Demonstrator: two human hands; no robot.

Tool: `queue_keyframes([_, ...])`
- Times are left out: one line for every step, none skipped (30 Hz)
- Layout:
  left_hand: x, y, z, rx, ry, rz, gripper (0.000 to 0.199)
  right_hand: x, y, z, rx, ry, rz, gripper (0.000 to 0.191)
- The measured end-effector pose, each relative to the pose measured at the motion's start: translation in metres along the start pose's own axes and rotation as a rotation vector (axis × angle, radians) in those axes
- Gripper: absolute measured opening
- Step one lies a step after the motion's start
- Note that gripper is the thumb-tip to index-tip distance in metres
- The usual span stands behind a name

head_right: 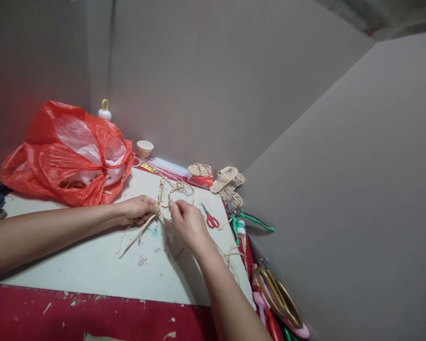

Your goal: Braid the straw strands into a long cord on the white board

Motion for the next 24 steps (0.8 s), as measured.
queue_keyframes([-0.001,0.000,0.000,0.015,0.006,0.003,0.008,-0.006,0.004,-0.011,0.018,0.019,-0.044,0.028])
queue_keyframes([-0.001,0.001,0.000,0.029,0.014,0.004,0.008,-0.011,0.011,-0.020,0.053,0.041,-0.083,0.027])
queue_keyframes([-0.001,0.001,0.000,0.042,0.022,0.002,0.008,-0.015,0.020,-0.027,0.106,0.066,-0.127,0.027])
queue_keyframes([-0.001,0.001,0.000,0.052,0.030,-0.002,0.009,-0.019,0.030,-0.032,0.156,0.092,-0.164,0.029])
queue_keyframes([-0.001,0.001,0.000,0.058,0.037,-0.008,0.009,-0.023,0.037,-0.034,0.200,0.119,-0.203,0.031])
queue_keyframes([-0.001,0.001,0.000,0.060,0.042,-0.013,0.008,-0.026,0.043,-0.035,0.235,0.144,-0.243,0.032])
queue_keyframes([-0.001,0.000,-0.001,0.058,0.046,-0.020,0.008,-0.028,0.047,-0.035,0.261,0.166,-0.280,0.032])
queue_keyframes([0.000,0.000,-0.001,0.054,0.049,-0.028,0.008,-0.030,0.049,-0.034,0.283,0.183,-0.317,0.032])
queue_keyframes([0.000,-0.001,-0.001,0.051,0.053,-0.039,0.008,-0.032,0.049,-0.033,0.306,0.198,-0.354,0.031])
queue_keyframes([0.000,-0.001,-0.001,0.048,0.058,-0.051,0.009,-0.034,0.048,-0.032,0.334,0.212,-0.391,0.030])
queue_keyframes([-0.001,-0.001,-0.001,0.043,0.066,-0.066,0.010,-0.036,0.047,-0.030,0.365,0.224,-0.428,0.030])
queue_keyframes([-0.001,-0.001,-0.001,0.035,0.075,-0.082,0.012,-0.037,0.045,-0.029,0.395,0.235,-0.465,0.029])
queue_keyframes([-0.002,-0.001,-0.001,0.022,0.085,-0.099,0.013,-0.037,0.044,-0.028,0.421,0.244,-0.500,0.029])
queue_keyframes([-0.003,-0.002,0.000,0.007,0.097,-0.116,0.014,-0.038,0.043,-0.028,0.439,0.252,-0.534,0.028])
queue_keyframes([-0.003,-0.002,0.001,-0.008,0.109,-0.136,0.014,-0.038,0.043,-0.027,0.450,0.258,-0.564,0.028])
queue_keyframes([-0.005,-0.003,0.001,-0.022,0.121,-0.157,0.014,-0.038,0.043,-0.027,0.453,0.263,-0.591,0.028])
queue_keyframes([-0.006,-0.004,0.002,-0.030,0.131,-0.180,0.014,-0.037,0.044,-0.026,0.449,0.268,-0.614,0.027])
queue_keyframes([-0.007,-0.004,0.003,-0.033,0.136,-0.204,0.013,-0.037,0.045,-0.026,0.440,0.273,-0.631,0.027])
queue_keyframes([-0.008,-0.005,0.003,-0.032,0.137,-0.228,0.012,-0.037,0.047,-0.026,0.425,0.279,-0.643,0.026])
queue_keyframes([-0.008,-0.005,0.004,-0.027,0.129,-0.250,0.010,-0.037,0.049,-0.026,0.405,0.284,-0.649,0.026])
queue_keyframes([-0.009,-0.005,0.005,-0.017,0.114,-0.270,0.008,-0.037,0.050,-0.026,0.380,0.290,-0.651,0.025])
queue_keyframes([-0.009,-0.005,0.005,-0.004,0.097,-0.288,0.009,-0.037,0.051,-0.026,0.352,0.295,-0.649,0.024])
queue_keyframes([-0.009,-0.004,0.006,0.012,0.081,-0.302,0.010,-0.038,0.052,-0.026,0.324,0.301,-0.644,0.023])
queue_keyframes([-0.009,-0.003,0.007,0.028,0.066,-0.312,0.013,-0.037,0.053,-0.026,0.298,0.306,-0.640,0.023])
Point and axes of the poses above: each hand's wrist, its own z-axis away from the middle knuckle, its own y-axis out of the palm, x = y × z, the point moved 5 cm from there along -z, towards the middle knuckle, and after that the axes turned 6 degrees about -y, right-handed, at the moved point
